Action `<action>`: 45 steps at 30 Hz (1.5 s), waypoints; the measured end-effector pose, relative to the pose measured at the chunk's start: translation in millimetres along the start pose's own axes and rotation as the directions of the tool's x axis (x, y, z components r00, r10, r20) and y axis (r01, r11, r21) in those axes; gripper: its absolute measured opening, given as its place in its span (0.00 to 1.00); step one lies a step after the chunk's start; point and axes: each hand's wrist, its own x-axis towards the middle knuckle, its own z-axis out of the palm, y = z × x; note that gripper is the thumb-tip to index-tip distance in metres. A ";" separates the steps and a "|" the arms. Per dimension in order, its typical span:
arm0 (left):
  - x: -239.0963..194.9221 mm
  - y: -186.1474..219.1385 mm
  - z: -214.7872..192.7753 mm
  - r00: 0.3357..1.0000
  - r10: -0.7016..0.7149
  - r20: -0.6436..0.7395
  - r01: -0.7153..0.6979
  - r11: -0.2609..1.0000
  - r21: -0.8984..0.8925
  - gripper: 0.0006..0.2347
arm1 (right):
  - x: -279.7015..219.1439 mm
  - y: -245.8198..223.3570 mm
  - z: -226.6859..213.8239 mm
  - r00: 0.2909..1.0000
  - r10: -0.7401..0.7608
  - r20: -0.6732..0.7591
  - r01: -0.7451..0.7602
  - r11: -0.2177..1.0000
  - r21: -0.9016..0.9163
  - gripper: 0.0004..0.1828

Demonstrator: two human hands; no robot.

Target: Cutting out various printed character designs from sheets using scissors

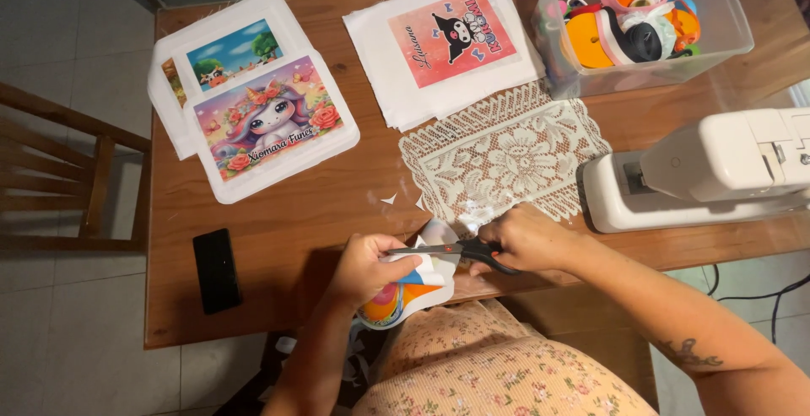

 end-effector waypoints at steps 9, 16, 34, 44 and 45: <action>4.0 0.0 6.9 1.000 0.012 -0.021 -0.012 1.000 0.003 0.05 | 6.3 3.6 19.1 0.999 0.050 0.017 -0.052 0.983 0.176 0.19; 6.5 -3.3 6.0 0.999 0.023 -0.042 -0.017 0.991 0.129 0.03 | 22.6 -13.5 22.4 0.978 0.172 0.122 -0.210 0.750 0.627 0.18; 17.9 -29.5 15.0 0.984 0.080 -0.156 -0.048 0.979 0.200 0.08 | 36.9 -30.3 48.2 0.938 0.328 -0.114 0.010 0.301 0.954 0.14; 34.2 -62.3 1.4 0.994 0.064 -0.090 -0.069 0.996 -0.051 0.14 | 37.3 15.2 64.7 0.931 0.361 -0.059 -0.071 0.337 0.939 0.10; 34.2 -62.0 0.8 0.994 0.062 -0.095 -0.069 0.995 -0.070 0.16 | 39.5 19.8 65.1 0.933 0.352 -0.077 -0.062 0.368 0.928 0.11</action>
